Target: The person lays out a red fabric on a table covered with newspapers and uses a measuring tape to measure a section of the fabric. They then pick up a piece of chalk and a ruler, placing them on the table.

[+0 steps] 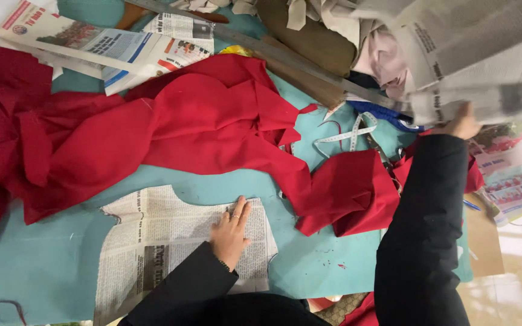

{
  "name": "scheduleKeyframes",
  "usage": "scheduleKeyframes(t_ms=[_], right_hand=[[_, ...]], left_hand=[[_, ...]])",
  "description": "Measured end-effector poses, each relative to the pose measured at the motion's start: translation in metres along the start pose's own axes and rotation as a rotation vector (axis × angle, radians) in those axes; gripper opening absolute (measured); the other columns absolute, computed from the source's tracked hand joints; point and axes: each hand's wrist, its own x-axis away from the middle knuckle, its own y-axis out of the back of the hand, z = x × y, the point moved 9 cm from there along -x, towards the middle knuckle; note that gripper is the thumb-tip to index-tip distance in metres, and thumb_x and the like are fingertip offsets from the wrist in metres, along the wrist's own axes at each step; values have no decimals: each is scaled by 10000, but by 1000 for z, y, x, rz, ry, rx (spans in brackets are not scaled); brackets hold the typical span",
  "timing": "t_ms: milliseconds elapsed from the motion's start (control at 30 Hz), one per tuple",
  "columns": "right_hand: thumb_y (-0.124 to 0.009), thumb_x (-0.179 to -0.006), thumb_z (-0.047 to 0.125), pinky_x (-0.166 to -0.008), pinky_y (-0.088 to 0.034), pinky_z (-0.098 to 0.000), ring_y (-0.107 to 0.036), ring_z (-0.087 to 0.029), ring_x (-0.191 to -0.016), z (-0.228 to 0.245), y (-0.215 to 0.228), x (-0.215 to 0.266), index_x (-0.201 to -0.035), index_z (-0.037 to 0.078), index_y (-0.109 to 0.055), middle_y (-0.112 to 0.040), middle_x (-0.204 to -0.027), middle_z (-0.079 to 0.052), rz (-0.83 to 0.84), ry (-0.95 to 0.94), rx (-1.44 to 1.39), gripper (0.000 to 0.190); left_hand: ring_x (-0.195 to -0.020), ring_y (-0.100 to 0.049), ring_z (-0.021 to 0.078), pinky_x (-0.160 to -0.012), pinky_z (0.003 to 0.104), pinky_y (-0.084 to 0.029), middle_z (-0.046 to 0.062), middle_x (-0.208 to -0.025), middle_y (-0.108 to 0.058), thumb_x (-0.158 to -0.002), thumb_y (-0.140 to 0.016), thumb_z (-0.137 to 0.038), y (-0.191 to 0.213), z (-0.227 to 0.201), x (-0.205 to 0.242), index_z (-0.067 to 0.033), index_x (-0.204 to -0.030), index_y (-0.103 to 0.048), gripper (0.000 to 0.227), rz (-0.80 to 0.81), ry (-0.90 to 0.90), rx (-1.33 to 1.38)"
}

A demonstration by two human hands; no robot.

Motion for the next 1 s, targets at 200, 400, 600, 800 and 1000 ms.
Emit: scheduleKeyframes(t_ms=[200,400,600,800,1000], right_hand=[[-753,-720,-156,-927,-664,-584,-772,-409,-1052,-40,28,9,-1336,-61,-601,-741,-1260,-290,114,214,-166,641],[-617,-756,125,-775,-457,-417,-562,-312,-810,12,-111,218,-890,108,-634,-597,-895,-126,564,1621,1527,136],[-651,-936,169,-683,-434,-461,-557,-265,-779,-39,-100,449,-1248,287,-681,-577,-827,-37,1267,1745,988,335],[-672,-918,404,-841,-433,-434,-576,-231,-917,-115,-48,499,-1423,333,-572,-594,-945,-25,1409,1627,995,519],[-821,-817,373,-953,-402,-474,-558,-261,-1110,-76,-23,509,-1563,255,-461,-576,-1176,-55,1530,1299,1077,836]], left_hand=[[-1010,-593,194,-499,321,-547,-106,-1702,-193,-528,-913,-671,14,6,-2,-199,-1594,-304,1316,-17,-3,-6],[-1195,-533,254,-631,394,-607,-127,-1727,-44,-683,-875,-602,8,4,-4,-181,-1621,-210,1225,191,-10,53],[-1166,-539,305,-745,474,-633,-38,-1742,-94,-725,-847,-454,10,7,2,-161,-1609,-237,1113,206,8,187],[-1203,-506,323,-743,485,-618,9,-1737,-108,-738,-829,-474,5,6,4,-137,-1612,-244,1104,194,14,198],[-1146,-528,304,-700,446,-636,59,-1715,-154,-718,-842,-471,-2,6,5,-72,-1583,-292,1100,45,-27,202]])
